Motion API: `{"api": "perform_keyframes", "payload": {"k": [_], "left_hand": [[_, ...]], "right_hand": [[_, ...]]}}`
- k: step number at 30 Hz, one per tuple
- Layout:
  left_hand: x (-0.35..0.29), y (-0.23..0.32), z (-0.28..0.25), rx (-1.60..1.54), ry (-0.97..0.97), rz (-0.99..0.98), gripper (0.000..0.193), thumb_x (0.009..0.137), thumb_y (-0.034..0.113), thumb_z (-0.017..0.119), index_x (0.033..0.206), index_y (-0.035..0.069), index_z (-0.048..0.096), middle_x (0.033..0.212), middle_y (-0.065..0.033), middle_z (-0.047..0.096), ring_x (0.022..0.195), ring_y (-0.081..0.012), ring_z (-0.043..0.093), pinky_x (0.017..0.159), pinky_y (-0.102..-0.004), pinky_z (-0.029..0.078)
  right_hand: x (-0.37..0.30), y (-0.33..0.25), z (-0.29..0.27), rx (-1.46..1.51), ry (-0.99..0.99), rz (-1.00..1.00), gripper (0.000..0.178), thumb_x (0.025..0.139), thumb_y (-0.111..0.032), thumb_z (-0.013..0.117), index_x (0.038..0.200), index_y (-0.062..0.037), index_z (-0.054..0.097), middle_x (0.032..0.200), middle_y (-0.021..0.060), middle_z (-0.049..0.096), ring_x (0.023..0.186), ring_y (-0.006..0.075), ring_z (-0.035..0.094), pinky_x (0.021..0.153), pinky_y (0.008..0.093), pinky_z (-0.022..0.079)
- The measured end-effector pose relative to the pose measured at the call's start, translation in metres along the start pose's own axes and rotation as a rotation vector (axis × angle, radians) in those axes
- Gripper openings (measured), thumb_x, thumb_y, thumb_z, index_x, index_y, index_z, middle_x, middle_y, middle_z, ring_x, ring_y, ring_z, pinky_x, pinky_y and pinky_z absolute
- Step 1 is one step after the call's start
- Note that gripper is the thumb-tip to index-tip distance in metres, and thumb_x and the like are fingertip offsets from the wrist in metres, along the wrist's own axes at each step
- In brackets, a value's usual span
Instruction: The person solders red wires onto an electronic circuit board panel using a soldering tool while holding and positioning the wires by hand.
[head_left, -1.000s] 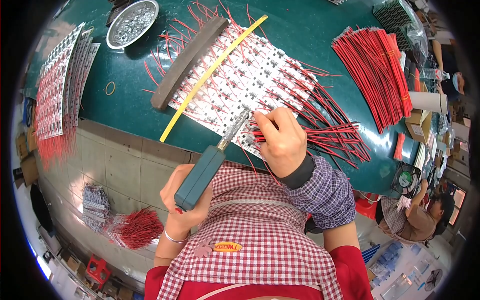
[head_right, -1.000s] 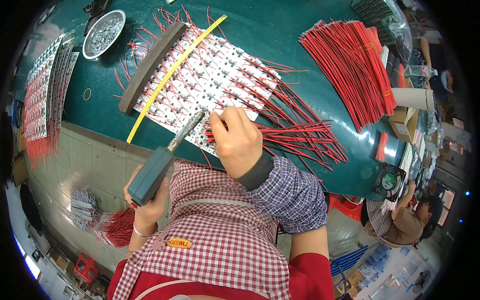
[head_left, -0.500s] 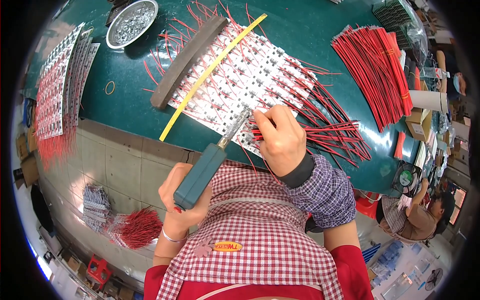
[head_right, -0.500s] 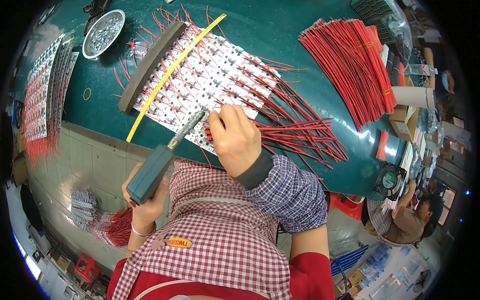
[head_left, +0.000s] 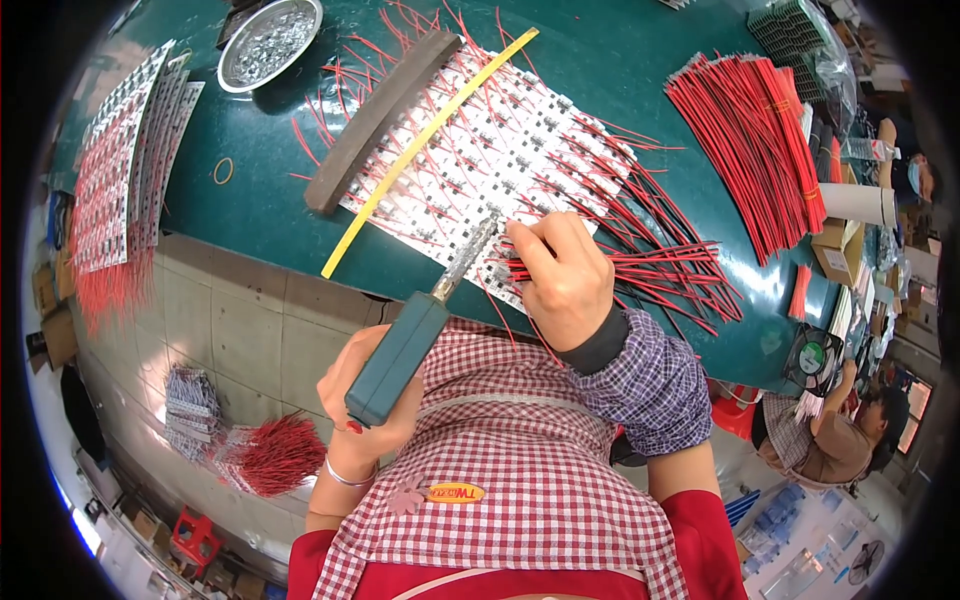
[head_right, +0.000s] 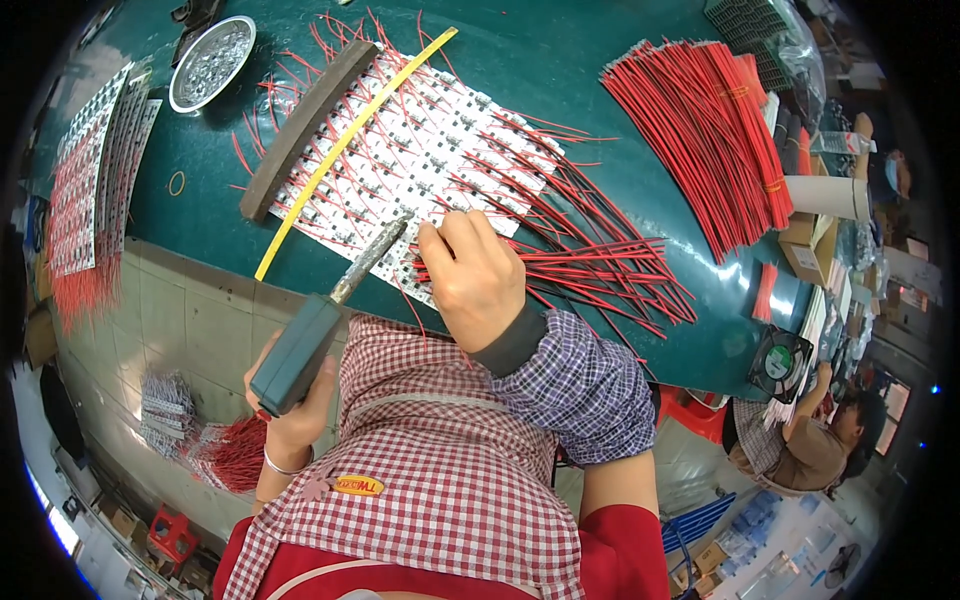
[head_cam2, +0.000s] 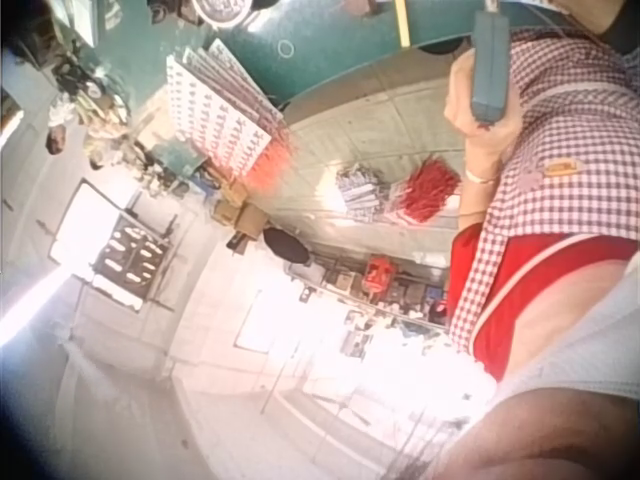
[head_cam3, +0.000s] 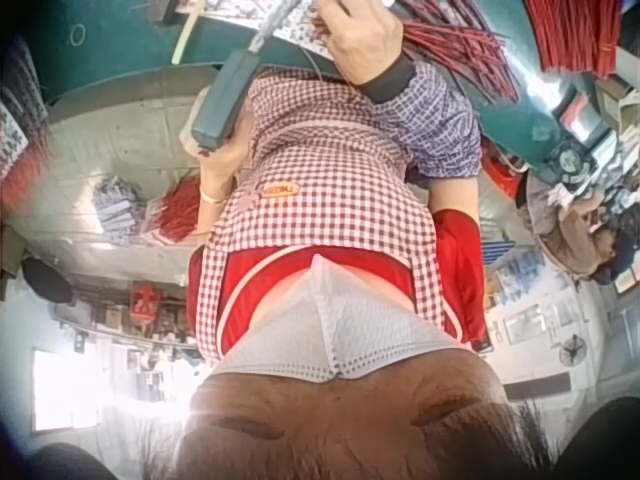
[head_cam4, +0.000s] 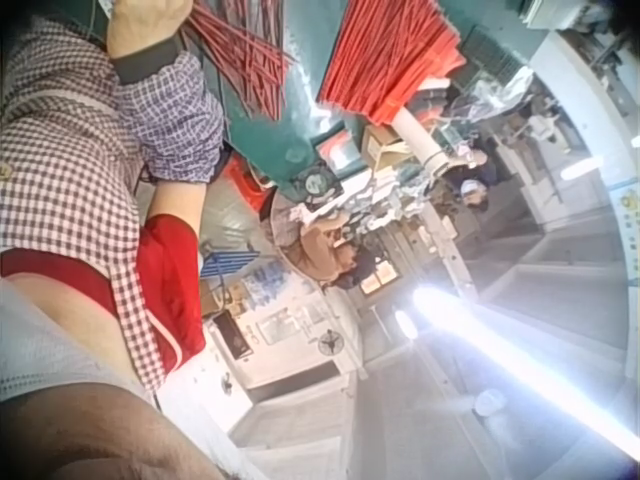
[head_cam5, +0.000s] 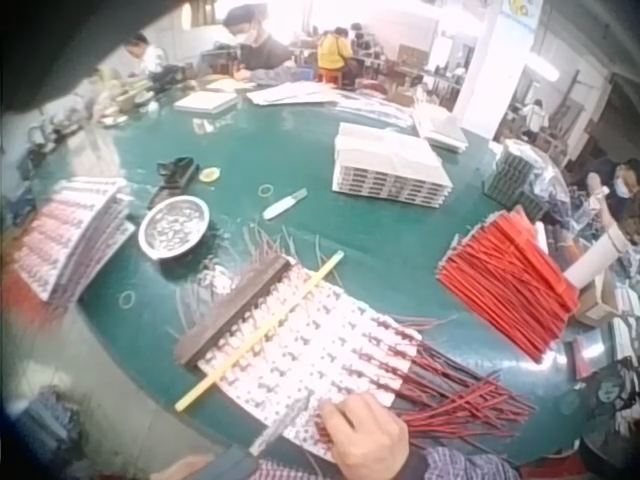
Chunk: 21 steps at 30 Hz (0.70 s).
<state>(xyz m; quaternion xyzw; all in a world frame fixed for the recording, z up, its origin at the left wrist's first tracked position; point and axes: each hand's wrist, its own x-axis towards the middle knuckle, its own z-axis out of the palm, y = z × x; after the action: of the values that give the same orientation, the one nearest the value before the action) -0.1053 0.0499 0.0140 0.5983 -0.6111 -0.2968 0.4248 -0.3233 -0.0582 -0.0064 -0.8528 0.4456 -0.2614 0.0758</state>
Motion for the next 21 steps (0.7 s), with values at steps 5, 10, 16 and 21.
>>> {"api": "perform_keyframes", "payload": {"k": [5,10,16,21], "left_hand": [[-0.0014,-0.0036,0.0016,-0.033,-0.011,-0.009,0.027,0.065,-0.009,0.07,0.091,-0.006,0.066,0.093,-0.0175,0.069,0.081,-0.0302,0.071,0.07,-0.0331,0.056],[-0.0026,-0.0037,0.0013,-0.024,-0.023,-0.026,0.026,0.065,-0.009,0.07,0.09,-0.006,0.065,0.089,-0.0158,0.067,0.077,-0.0285,0.068,0.068,-0.0319,0.055],[-0.0014,-0.0022,0.0016,-0.006,-0.011,0.0,0.026,0.064,-0.009,0.069,0.089,-0.006,0.064,0.088,-0.0158,0.065,0.075,-0.0291,0.067,0.067,-0.0321,0.054],[-0.0006,-0.0009,0.0028,-0.002,-0.011,0.018,0.025,0.064,-0.01,0.069,0.089,-0.006,0.063,0.088,-0.0163,0.066,0.075,-0.0289,0.067,0.067,-0.0319,0.054]], "right_hand": [[-0.0007,-0.0003,0.0013,-0.01,0.008,-0.01,0.028,0.074,0.0,0.065,0.102,0.0043,0.068,0.087,0.0087,0.052,0.081,0.0239,0.057,0.063,0.034,0.051],[-0.0017,0.0001,0.0042,-0.026,0.021,-0.02,0.029,0.074,0.0,0.065,0.103,0.0045,0.068,0.086,0.0089,0.051,0.08,0.0242,0.057,0.063,0.0338,0.051],[-0.0013,-0.0003,0.004,-0.035,0.021,-0.014,0.03,0.074,0.001,0.066,0.104,0.0044,0.068,0.085,0.0089,0.051,0.079,0.0239,0.056,0.061,0.0335,0.051],[-0.0025,0.0019,0.003,-0.018,0.026,-0.02,0.03,0.074,0.001,0.066,0.103,0.0041,0.067,0.085,0.0091,0.051,0.079,0.0243,0.057,0.062,0.0342,0.051]]}}
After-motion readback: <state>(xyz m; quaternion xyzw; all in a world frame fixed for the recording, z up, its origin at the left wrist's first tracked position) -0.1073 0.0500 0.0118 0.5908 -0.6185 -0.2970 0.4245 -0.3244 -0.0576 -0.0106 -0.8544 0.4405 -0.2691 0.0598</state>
